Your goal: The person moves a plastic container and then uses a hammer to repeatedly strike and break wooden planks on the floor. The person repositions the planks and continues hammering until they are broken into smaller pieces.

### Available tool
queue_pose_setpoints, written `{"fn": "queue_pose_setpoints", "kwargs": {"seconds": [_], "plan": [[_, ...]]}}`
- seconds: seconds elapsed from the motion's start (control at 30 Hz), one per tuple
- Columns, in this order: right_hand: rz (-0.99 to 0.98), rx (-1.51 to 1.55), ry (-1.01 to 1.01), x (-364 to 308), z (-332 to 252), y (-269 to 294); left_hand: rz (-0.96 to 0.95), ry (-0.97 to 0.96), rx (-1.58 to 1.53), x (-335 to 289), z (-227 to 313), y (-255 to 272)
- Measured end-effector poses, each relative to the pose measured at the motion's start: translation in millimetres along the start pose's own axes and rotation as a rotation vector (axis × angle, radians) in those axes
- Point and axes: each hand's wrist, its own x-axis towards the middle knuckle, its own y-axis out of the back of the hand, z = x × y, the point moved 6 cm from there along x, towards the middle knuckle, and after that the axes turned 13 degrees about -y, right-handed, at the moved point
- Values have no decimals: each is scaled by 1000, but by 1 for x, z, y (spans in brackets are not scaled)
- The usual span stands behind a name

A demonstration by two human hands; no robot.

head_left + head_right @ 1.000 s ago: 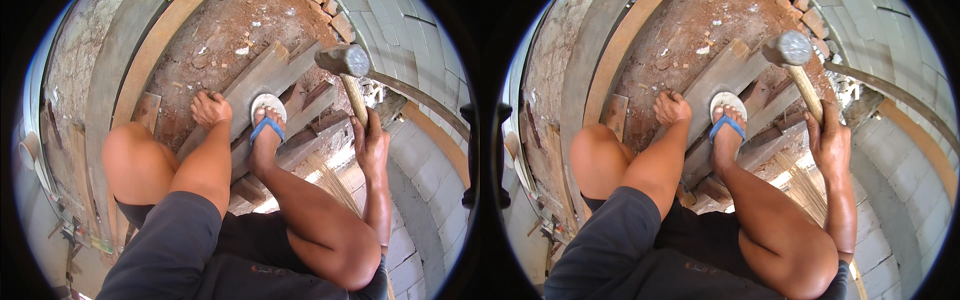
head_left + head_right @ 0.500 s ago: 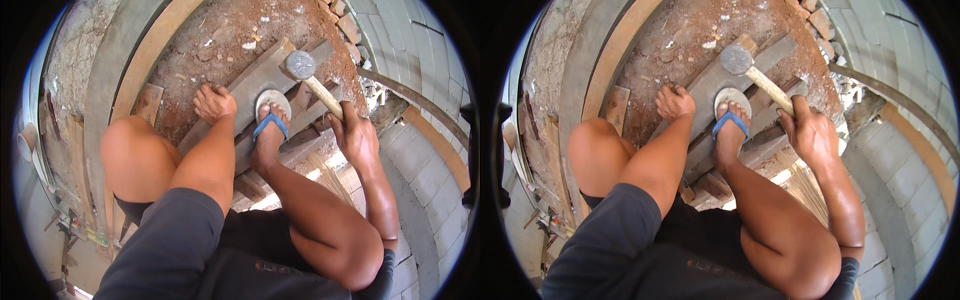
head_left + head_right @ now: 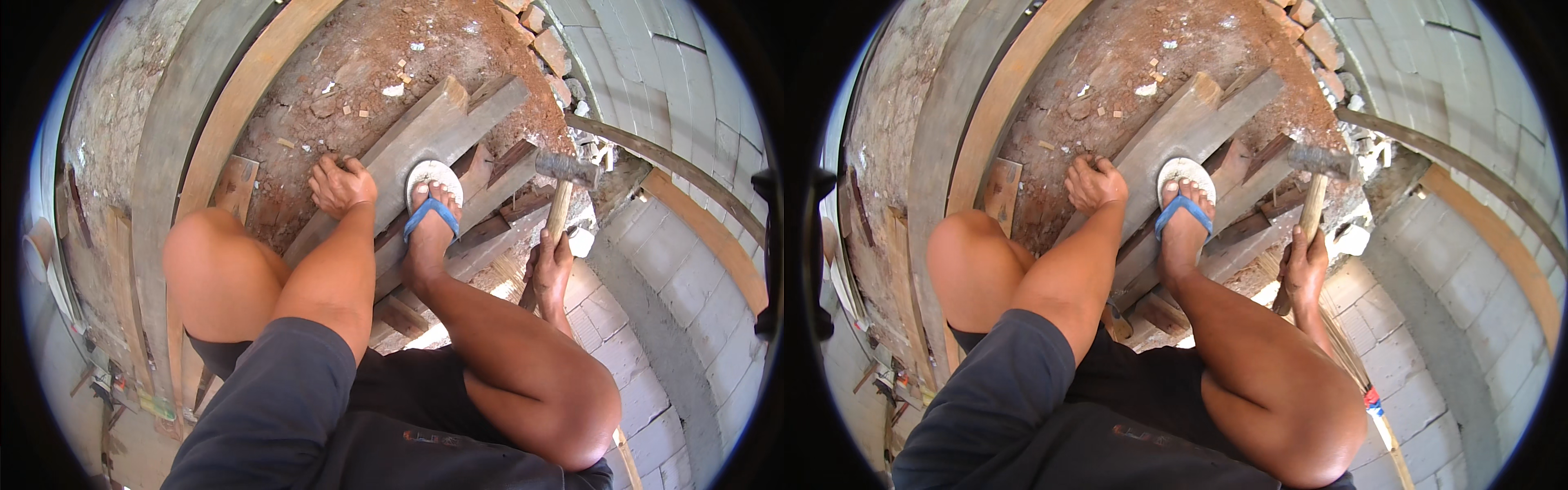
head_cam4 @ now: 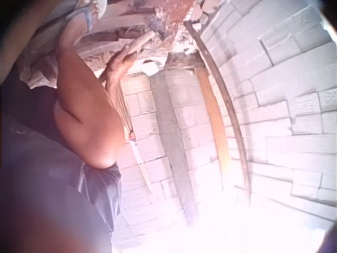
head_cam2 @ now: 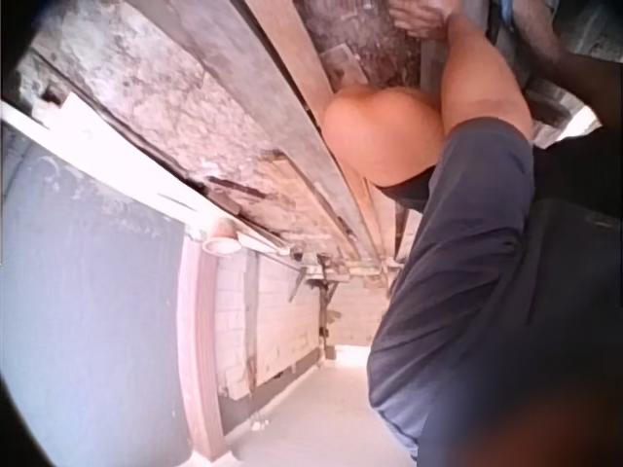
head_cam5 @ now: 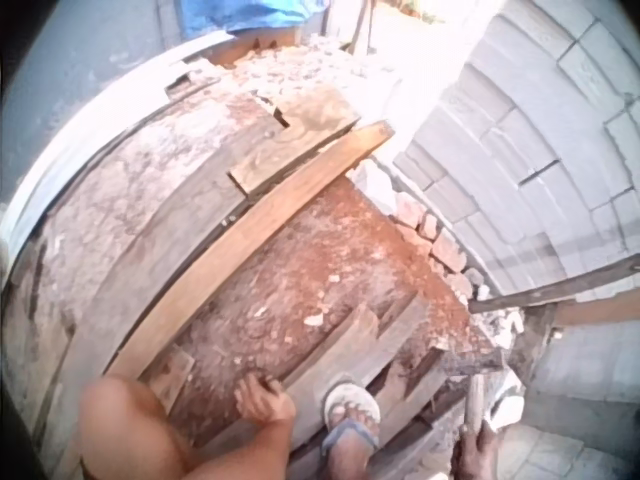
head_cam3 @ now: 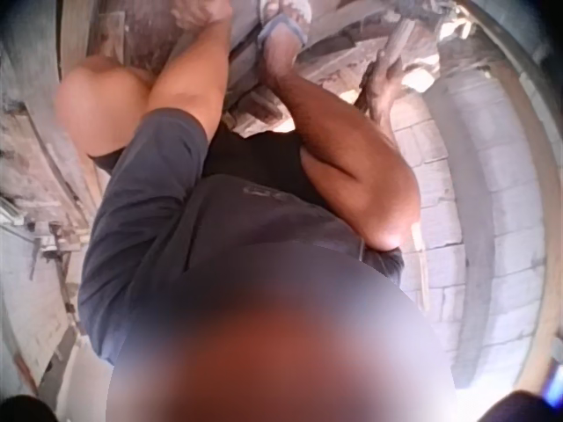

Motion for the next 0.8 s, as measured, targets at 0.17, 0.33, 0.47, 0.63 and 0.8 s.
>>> {"fn": "queue_pose_setpoints", "kwargs": {"seconds": [0.17, 0.33, 0.47, 0.63, 0.8], "plan": [[-21, 40, -33, 3, 25, -3, 1, -17, 2, 0, 4, 3], [113, -352, 135, 11, 5, -18, 24, -36, 34, -2, 5, 2], [97, -280, 220, 8, -8, -11, 44, -47, 19, 0, 5, -1], [148, -100, 236, -2, 0, -11, 15, -45, 30, -3, 5, 1], [-26, -105, 7, 14, 18, -15, -8, -39, 21, -1, 5, 1]]}}
